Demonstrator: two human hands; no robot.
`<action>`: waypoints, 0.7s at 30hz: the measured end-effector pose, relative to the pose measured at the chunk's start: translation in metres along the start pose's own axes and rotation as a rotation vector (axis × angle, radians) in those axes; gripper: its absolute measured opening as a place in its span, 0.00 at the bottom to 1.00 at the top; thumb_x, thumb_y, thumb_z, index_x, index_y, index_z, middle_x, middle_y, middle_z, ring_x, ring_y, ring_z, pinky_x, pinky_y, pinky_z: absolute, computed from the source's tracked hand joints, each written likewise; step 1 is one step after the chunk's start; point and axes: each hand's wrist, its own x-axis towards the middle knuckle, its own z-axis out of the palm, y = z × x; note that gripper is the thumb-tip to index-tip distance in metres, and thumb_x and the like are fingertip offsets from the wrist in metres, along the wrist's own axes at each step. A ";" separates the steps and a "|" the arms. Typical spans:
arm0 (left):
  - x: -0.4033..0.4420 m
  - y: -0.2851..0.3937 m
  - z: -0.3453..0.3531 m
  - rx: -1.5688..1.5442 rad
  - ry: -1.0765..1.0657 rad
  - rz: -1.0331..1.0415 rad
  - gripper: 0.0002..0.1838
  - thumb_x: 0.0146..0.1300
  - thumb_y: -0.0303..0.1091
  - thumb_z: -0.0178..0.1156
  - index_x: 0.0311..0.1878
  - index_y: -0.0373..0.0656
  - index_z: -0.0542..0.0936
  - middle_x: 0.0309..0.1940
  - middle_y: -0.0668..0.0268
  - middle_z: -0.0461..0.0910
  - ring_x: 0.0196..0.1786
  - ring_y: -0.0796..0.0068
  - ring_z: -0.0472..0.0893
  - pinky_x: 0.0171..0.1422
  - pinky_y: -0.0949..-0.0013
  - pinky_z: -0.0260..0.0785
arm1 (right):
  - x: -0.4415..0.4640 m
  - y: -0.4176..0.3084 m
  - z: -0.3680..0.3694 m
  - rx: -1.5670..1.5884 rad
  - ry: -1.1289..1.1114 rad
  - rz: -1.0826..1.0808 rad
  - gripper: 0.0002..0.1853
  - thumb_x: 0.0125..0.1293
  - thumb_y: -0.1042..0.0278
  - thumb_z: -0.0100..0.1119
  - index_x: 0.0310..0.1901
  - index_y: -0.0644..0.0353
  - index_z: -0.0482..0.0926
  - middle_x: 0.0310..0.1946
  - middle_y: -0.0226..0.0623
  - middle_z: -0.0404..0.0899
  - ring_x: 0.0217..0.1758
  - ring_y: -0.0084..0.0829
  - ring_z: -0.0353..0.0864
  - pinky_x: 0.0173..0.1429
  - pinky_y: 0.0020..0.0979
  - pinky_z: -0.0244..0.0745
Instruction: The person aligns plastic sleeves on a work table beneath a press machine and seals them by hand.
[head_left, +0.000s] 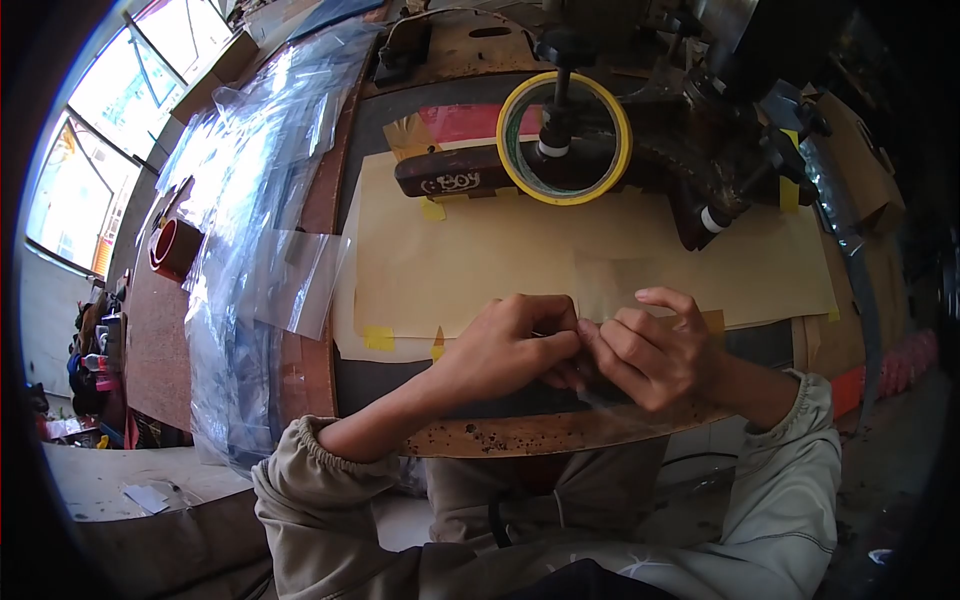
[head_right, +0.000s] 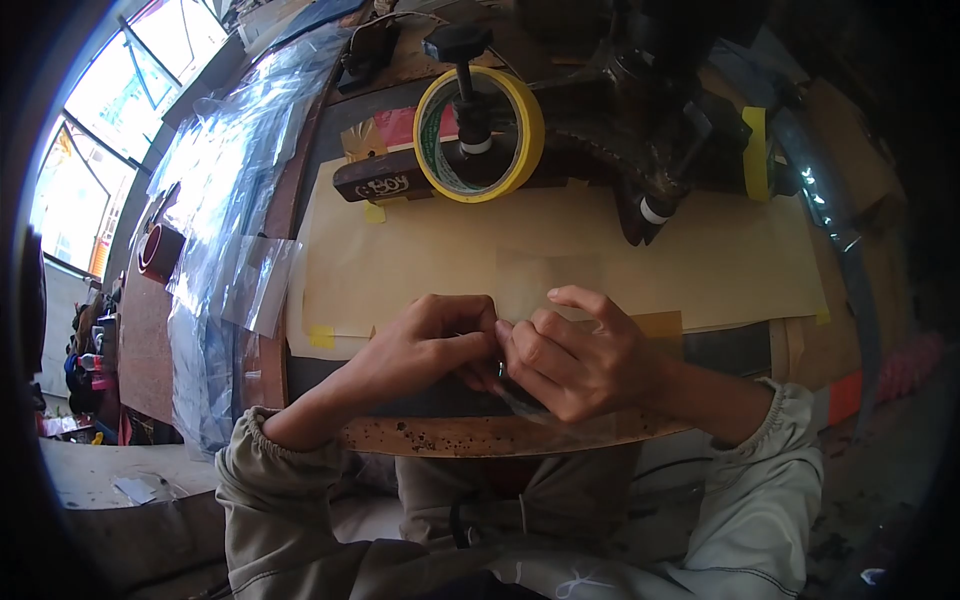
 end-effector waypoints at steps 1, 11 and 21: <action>0.000 0.000 0.000 0.016 0.001 0.007 0.07 0.67 0.27 0.53 0.39 0.32 0.76 0.35 0.63 0.81 0.36 0.75 0.86 0.42 0.75 0.80 | 0.000 0.000 0.002 0.006 0.014 0.005 0.01 0.59 0.67 0.62 0.32 0.50 0.82 0.35 0.24 0.76 0.39 0.20 0.79 0.60 0.38 0.70; -0.003 0.001 0.002 0.406 0.234 0.210 0.10 0.60 0.30 0.59 0.28 0.31 0.78 0.21 0.56 0.83 0.28 0.69 0.87 0.33 0.69 0.78 | 0.003 0.002 0.009 -0.139 -0.012 -0.017 0.04 0.66 0.62 0.56 0.32 0.41 0.73 0.41 0.21 0.79 0.54 0.20 0.79 0.67 0.45 0.68; -0.002 0.005 -0.003 0.300 0.214 0.137 0.11 0.58 0.32 0.60 0.26 0.31 0.77 0.19 0.55 0.81 0.25 0.65 0.86 0.32 0.66 0.77 | 0.009 -0.002 0.011 -0.189 -0.058 0.235 0.07 0.67 0.60 0.57 0.36 0.37 0.68 0.44 0.29 0.81 0.57 0.30 0.79 0.68 0.57 0.64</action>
